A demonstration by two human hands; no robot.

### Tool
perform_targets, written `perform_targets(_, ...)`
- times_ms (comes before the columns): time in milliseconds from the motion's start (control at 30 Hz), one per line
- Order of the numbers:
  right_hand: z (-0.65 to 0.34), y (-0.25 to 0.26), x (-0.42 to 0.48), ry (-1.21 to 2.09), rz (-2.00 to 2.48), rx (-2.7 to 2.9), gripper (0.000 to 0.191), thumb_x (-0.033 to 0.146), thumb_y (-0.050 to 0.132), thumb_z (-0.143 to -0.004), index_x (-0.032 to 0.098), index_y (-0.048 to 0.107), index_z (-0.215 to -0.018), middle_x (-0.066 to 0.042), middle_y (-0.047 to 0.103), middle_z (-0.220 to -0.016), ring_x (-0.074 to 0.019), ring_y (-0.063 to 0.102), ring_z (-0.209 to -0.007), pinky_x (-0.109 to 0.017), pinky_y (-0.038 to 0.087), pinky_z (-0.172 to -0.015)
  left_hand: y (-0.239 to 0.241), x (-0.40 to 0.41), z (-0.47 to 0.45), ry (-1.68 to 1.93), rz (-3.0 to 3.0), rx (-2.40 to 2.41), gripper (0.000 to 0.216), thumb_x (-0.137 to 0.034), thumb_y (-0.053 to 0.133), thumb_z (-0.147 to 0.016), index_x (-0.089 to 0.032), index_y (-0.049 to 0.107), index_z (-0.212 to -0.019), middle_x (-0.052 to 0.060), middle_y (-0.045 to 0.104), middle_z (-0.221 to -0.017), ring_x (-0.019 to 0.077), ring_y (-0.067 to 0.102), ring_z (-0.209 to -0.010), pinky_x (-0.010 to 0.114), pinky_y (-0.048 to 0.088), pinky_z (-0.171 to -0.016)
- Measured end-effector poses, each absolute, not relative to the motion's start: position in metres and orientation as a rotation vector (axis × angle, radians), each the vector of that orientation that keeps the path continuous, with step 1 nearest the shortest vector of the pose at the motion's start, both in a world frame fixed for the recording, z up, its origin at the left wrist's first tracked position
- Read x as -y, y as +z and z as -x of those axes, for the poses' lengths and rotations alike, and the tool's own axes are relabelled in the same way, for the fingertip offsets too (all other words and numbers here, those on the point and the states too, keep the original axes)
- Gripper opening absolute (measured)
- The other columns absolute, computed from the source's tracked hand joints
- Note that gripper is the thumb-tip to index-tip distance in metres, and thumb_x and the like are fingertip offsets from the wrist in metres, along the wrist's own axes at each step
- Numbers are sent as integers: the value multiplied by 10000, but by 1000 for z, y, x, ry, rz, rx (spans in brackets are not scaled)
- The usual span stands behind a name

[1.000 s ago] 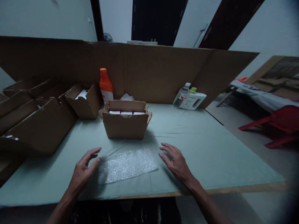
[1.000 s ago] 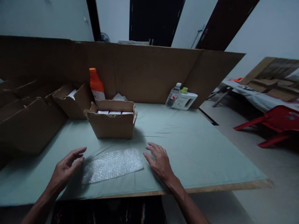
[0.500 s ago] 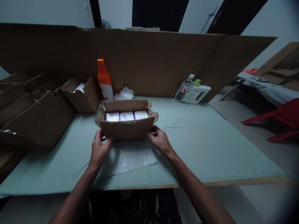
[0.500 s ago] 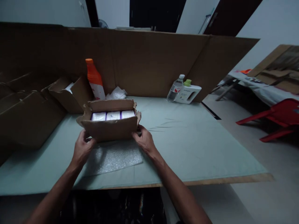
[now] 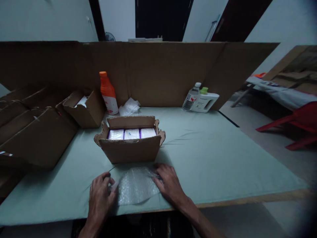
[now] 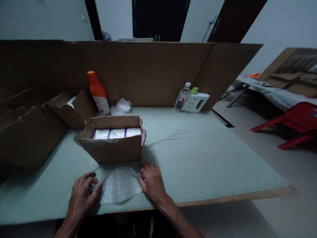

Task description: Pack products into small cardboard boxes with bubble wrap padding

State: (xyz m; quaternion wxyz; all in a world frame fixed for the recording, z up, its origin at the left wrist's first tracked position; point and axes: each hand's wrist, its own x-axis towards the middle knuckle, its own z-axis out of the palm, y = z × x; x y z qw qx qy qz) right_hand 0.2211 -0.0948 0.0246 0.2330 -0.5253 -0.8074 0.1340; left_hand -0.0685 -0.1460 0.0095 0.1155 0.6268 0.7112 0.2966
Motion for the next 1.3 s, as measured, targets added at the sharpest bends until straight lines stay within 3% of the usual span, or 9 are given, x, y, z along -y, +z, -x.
perform_targets(100,-221,39,111,559,1357,2150,44,220,607,-866,195,631,-839,-39,707,-818,-201,656,-779,-315,504,-722,17,161,66,948,-1736,-1864,173,-355,513,-804,-235,635,-778,21,700,-784,202,665,-735,296,527,-666)
perform_targets(167,-227,65,115,676,1270,2065,56,241,603,-883,205,633,-852,-7,687,-767,-165,646,-708,-263,498,-658,40,168,70,1039,-1695,-1794,185,-390,532,-855,-241,635,-816,-17,673,-724,160,644,-653,237,501,-595)
perform_targets(300,-234,143,96,506,1111,1838,72,292,657,-877,221,650,-888,12,676,-788,-144,638,-714,-234,493,-657,121,153,81,1492,-1761,-1961,180,-399,626,-846,-258,668,-949,-18,714,-871,152,663,-753,226,511,-696)
perform_targets(433,-222,206,37,201,1032,1708,116,307,686,-843,206,644,-881,5,681,-813,-151,622,-733,-247,474,-684,195,89,85,1783,-2068,-1985,152,-339,649,-809,-232,676,-914,-2,716,-870,159,664,-770,250,504,-746)
perform_targets(667,-191,231,-39,-22,1600,2600,162,213,606,-836,194,725,-944,-56,755,-871,-187,667,-786,-231,371,-600,209,-8,87,421,-2254,-2150,248,-221,529,-789,-249,714,-951,56,742,-830,260,686,-800,293,435,-641)
perform_targets(833,-176,233,-46,-151,1666,2729,154,169,654,-794,172,765,-902,-131,772,-927,-261,705,-888,-263,407,-640,208,-20,91,337,-2308,-2135,212,-267,555,-786,-279,731,-902,57,760,-875,277,690,-865,289,420,-655)
perform_targets(1000,-178,229,-52,-251,1707,2700,241,234,575,-893,166,753,-1041,-171,763,-1026,-289,708,-968,-290,447,-695,214,-24,92,404,-2312,-2213,359,-350,440,-889,-257,679,-1141,118,749,-1059,308,682,-955,332,439,-706)
perform_targets(1167,-184,212,-56,-245,1692,2751,204,233,583,-897,162,764,-957,-166,770,-976,-283,720,-915,-286,433,-667,197,-28,88,196,-2380,-2074,236,-256,516,-801,-273,733,-892,74,762,-876,264,692,-831,292,424,-659)
perform_targets(1300,-187,208,-52,-253,1653,2776,183,274,621,-882,166,748,-960,-161,767,-967,-290,712,-905,-297,424,-674,194,-29,91,114,-2409,-2003,241,-237,530,-774,-289,729,-898,53,757,-905,253,688,-833,291,441,-676)
